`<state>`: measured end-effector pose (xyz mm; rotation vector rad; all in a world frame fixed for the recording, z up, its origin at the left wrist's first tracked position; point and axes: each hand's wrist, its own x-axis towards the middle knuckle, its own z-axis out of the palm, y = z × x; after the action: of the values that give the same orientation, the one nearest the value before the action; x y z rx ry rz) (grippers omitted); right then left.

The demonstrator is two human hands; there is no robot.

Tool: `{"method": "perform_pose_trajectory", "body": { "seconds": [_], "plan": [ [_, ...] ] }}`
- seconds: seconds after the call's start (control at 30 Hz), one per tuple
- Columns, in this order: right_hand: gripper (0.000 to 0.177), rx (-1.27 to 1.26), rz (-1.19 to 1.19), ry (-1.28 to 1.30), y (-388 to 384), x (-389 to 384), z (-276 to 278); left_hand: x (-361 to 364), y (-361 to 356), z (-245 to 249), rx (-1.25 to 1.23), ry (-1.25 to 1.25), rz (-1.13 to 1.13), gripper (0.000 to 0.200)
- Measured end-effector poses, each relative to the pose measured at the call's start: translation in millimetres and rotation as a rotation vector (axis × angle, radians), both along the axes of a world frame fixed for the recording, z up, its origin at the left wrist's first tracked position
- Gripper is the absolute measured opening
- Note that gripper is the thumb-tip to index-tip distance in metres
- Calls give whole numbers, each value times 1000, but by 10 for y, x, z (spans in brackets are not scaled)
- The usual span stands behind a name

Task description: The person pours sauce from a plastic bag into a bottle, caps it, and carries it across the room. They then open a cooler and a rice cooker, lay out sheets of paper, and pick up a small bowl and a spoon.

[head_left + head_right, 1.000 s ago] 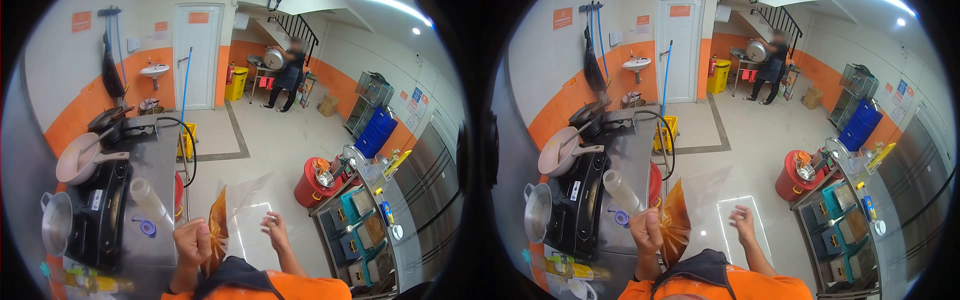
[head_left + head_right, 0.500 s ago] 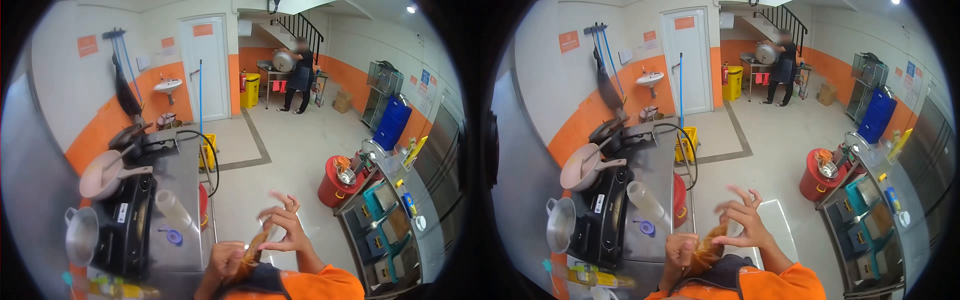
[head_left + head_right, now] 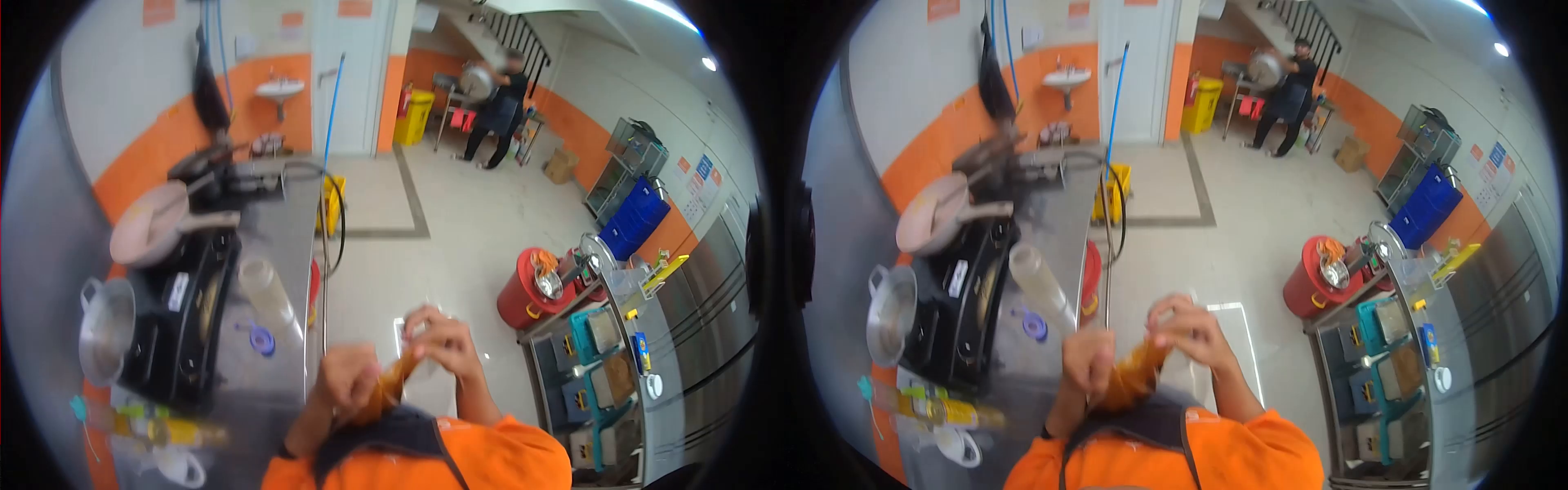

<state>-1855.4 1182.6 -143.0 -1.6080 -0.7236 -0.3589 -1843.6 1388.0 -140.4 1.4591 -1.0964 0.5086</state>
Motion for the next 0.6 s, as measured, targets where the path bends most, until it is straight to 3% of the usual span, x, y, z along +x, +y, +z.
{"method": "perform_pose_trajectory", "body": {
  "seconds": [0.03, 0.13, 0.2, 0.3, 0.53, 0.6],
  "plan": [
    [7, 142, 50, 31, 65, 71, -11, 112, -14, -20, -47, -37, 20, 24],
    [7, 183, 54, 112, 147, 188, -30, 307, 7, -4, -143, 101, 43, 27],
    [9, 312, -18, 25, 250, 326, 117, 455, 29, 11, -153, 242, 51, 35],
    [12, 383, -41, 64, 361, 423, 285, 744, -20, -31, -271, 280, 60, 41],
    [14, 378, -243, 44, 454, 694, 357, 1171, 92, -122, -190, 284, 81, 52],
    [13, 358, -244, 44, 461, 727, 358, 1213, 120, -208, -285, 386, -160, 60]
  ]
}}
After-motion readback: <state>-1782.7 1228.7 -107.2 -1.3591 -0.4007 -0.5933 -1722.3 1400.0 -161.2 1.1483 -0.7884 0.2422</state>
